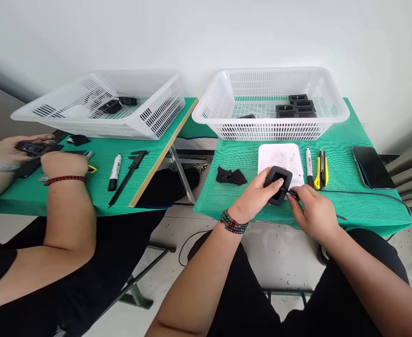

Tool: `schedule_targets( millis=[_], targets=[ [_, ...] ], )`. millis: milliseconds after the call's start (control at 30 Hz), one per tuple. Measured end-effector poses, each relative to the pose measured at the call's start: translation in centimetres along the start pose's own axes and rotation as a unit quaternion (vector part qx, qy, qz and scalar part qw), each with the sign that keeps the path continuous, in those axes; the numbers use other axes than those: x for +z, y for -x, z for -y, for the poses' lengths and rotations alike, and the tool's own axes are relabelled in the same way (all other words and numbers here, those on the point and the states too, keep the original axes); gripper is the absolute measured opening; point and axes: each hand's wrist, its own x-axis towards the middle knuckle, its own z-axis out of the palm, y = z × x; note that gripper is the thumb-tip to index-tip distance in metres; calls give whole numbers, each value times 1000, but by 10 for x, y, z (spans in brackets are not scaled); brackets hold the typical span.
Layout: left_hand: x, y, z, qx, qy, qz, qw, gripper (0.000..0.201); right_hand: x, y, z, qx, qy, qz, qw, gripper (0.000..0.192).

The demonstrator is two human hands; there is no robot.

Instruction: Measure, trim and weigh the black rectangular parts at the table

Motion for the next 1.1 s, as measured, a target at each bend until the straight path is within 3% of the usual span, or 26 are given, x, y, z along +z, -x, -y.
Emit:
schedule_targets(
  millis=[267, 667, 867, 1100],
  targets=[
    [9, -3, -1, 82, -27, -8, 996, 44, -2, 1, -3, -13, -16, -25, 999, 28],
    [13, 5, -3, 143, -55, 11, 988, 53, -11, 3, -6, -109, -46, -96, 988, 16],
    [18, 8, -5, 165, -68, 25, 984, 51, -13, 7, -5, -94, -31, -111, 989, 13],
    [21, 10, -2, 189, -87, 51, 977, 51, -22, 11, -2, -64, -22, -164, 984, 33]
  ],
)
